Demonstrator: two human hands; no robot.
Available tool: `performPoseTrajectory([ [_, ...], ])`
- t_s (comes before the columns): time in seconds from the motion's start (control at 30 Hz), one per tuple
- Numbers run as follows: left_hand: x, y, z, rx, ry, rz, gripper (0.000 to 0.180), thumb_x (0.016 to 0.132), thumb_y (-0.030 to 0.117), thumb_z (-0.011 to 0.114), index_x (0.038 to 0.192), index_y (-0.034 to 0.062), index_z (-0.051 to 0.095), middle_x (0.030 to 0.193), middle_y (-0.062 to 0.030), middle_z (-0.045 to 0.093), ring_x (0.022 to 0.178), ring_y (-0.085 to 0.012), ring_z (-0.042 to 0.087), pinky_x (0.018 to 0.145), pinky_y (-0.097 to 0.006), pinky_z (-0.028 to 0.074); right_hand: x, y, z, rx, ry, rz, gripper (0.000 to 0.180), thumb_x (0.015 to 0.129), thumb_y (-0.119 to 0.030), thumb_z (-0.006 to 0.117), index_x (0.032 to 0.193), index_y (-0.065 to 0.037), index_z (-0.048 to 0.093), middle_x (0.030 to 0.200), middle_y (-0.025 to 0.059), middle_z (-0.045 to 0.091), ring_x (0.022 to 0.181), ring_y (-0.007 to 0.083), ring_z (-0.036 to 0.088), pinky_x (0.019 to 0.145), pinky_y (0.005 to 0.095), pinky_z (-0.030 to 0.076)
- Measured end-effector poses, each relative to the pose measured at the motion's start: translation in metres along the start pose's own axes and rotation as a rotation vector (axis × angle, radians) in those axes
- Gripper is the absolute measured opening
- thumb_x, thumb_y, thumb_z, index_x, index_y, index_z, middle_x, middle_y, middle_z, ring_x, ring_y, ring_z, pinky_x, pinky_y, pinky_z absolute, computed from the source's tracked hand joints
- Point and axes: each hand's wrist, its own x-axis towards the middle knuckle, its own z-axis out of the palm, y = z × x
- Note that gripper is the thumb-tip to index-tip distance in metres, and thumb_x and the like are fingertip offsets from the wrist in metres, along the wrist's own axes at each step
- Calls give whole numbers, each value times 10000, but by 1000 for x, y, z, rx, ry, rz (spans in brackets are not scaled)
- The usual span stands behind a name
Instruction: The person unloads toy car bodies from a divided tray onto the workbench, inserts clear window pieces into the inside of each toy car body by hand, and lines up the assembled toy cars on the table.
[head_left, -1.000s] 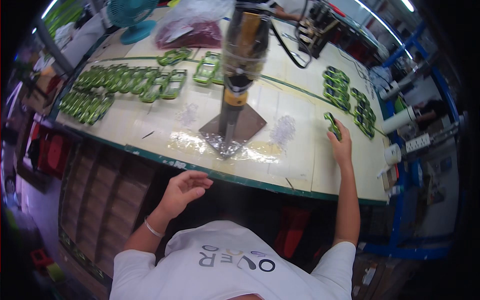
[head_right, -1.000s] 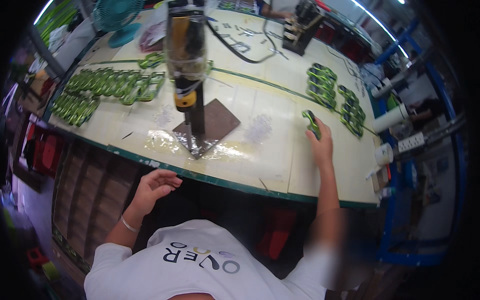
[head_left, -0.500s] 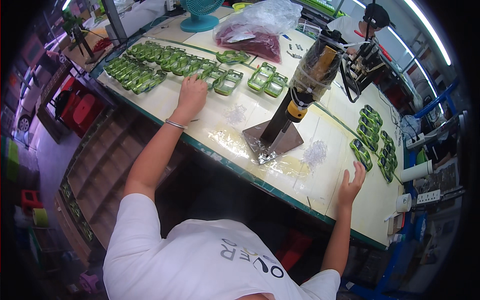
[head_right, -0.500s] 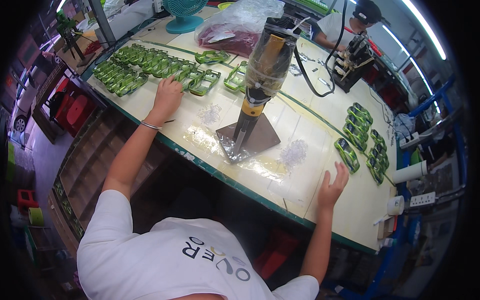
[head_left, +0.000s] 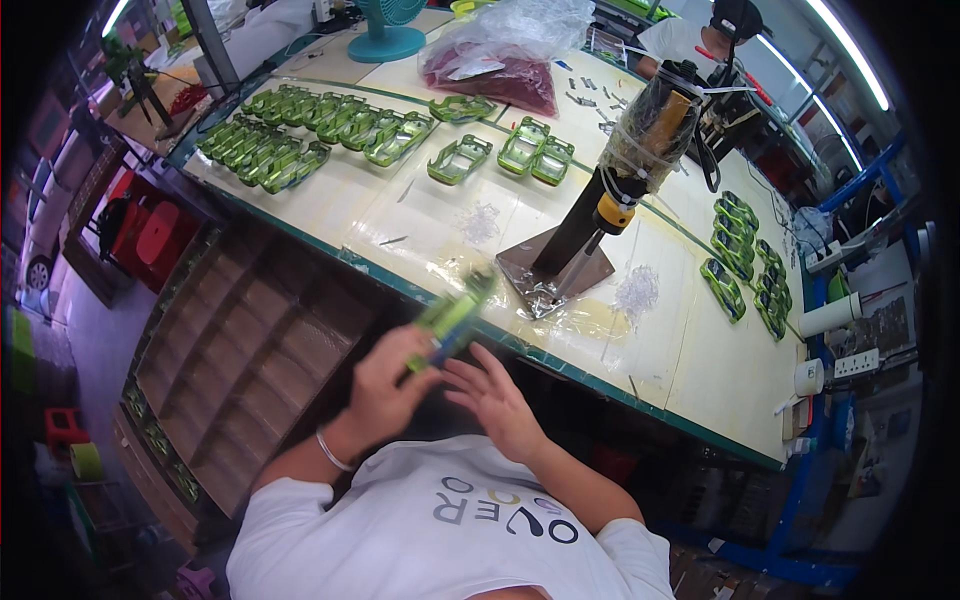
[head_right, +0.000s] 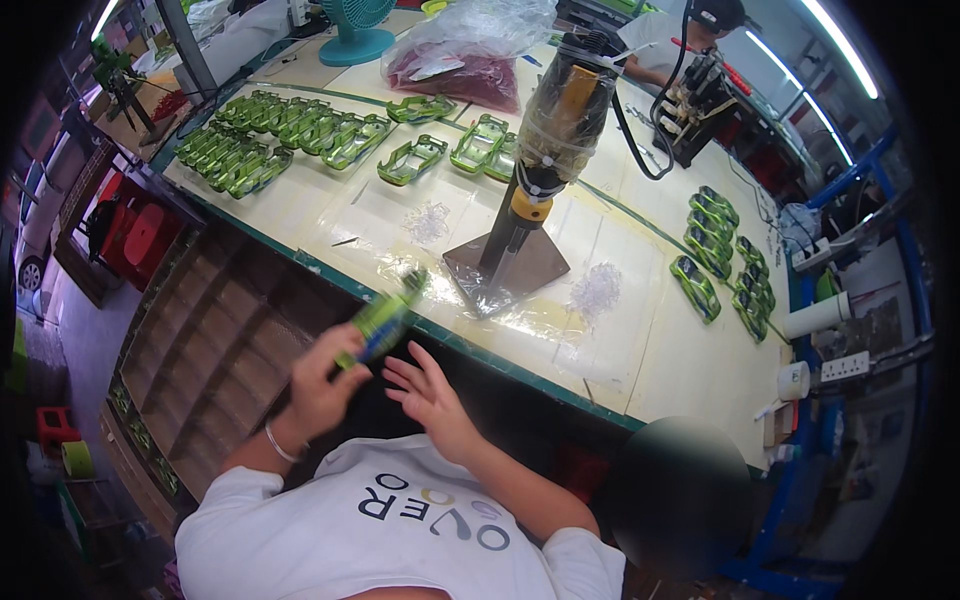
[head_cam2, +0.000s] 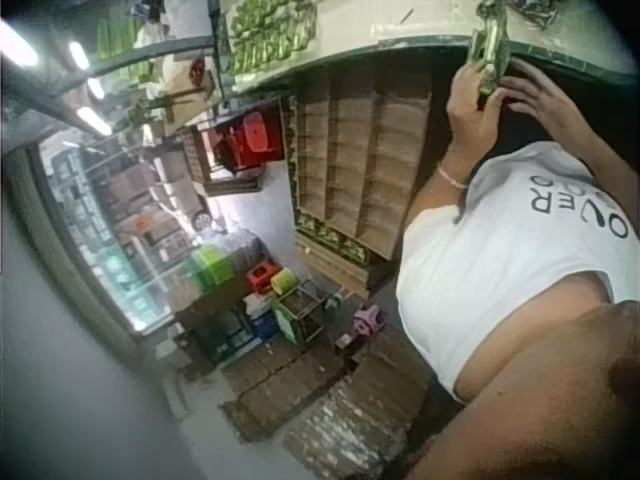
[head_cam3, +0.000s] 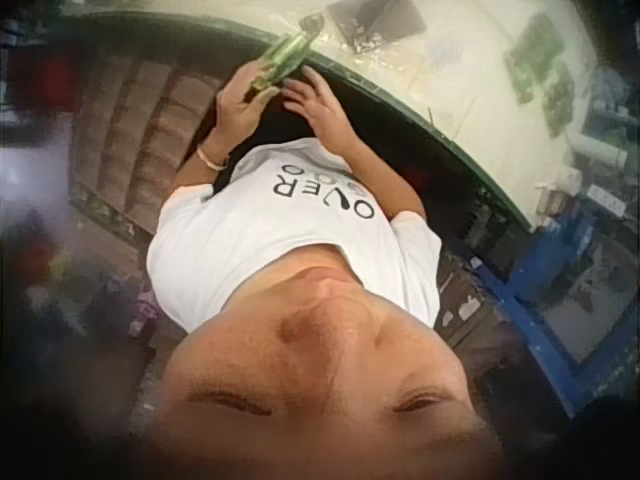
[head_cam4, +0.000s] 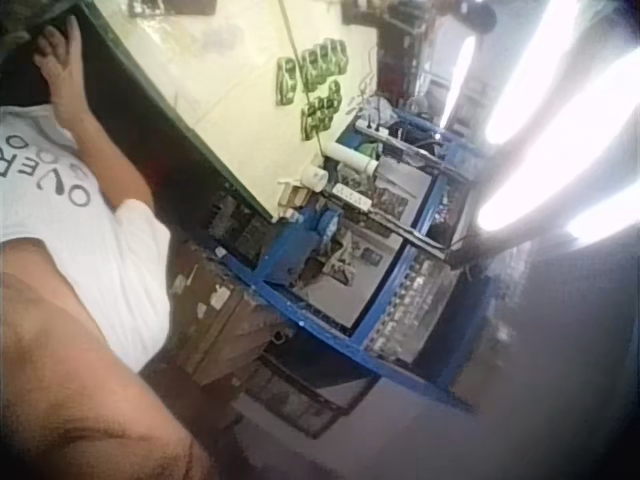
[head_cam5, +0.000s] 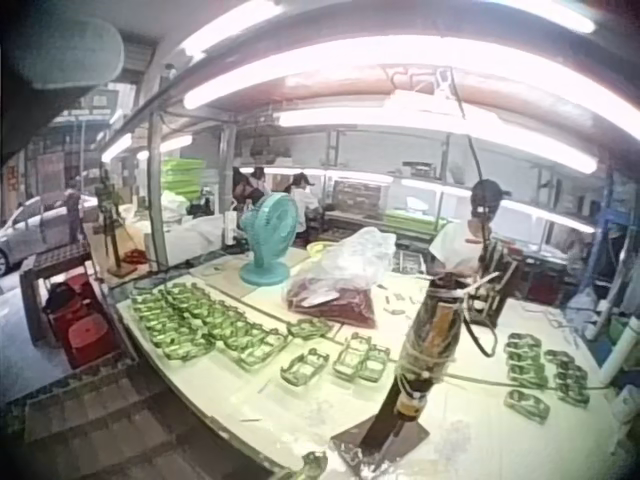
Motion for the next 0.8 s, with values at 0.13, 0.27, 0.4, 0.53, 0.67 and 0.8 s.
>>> performPoseTrajectory([
  [0.13, -5, 16, 6, -171, -346, 333, 177, 671, 95, 649, 804, 8, 572, 849, -110, 583, 865, -239, 552, 759, -325, 430, 3, 1, 9, 658, 168, 153, 489, 797, -300, 487, 1178, -49, 308, 1087, 165, 456, 1015, 244, 460, 878, 355, 368],
  [0.27, 52, -14, 8, -214, -170, 121, 140, 715, 91, 594, 816, -2, 567, 791, -104, 573, 778, -233, 547, 730, -301, 422, -12, 1, -9, 666, 124, 205, 501, 727, -306, 566, 1118, -52, 381, 952, 151, 499, 878, 245, 530, 780, 360, 432],
  [0.4, 131, -94, 25, 260, -62, 239, 114, 722, 42, 525, 813, -18, 556, 837, -143, 547, 793, -271, 515, 706, -323, 415, -41, -1, -18, 544, 25, 213, 788, 676, -381, 631, 1256, -44, 218, 933, 163, 516, 841, 244, 544, 750, 351, 445],
  [0.53, 150, -130, 27, 517, -293, 433, 156, 632, -19, 460, 769, -24, 534, 805, -149, 521, 787, -312, 490, 708, -369, 398, -65, -4, -38, 650, 33, 158, 810, 675, -376, 634, 1247, 6, 207, 929, 145, 514, 842, 235, 536, 768, 353, 430],
  [0.67, 148, -112, 21, 582, -361, 564, 161, 609, -21, 451, 753, -21, 523, 780, -142, 507, 764, -304, 490, 689, -365, 403, -84, 2, -53, 625, 118, 52, 801, 676, -362, 639, 1247, 2, 212, 927, 132, 508, 855, 236, 525, 779, 361, 425],
  [0.8, 150, -104, 29, 639, -376, 559, 170, 621, -21, 458, 774, -27, 532, 809, -146, 515, 793, -297, 491, 700, -347, 410, -92, -1, -58, 636, 130, 56, 628, 679, -336, 632, 1133, -21, 336, 934, 136, 510, 847, 230, 538, 769, 352, 442],
])
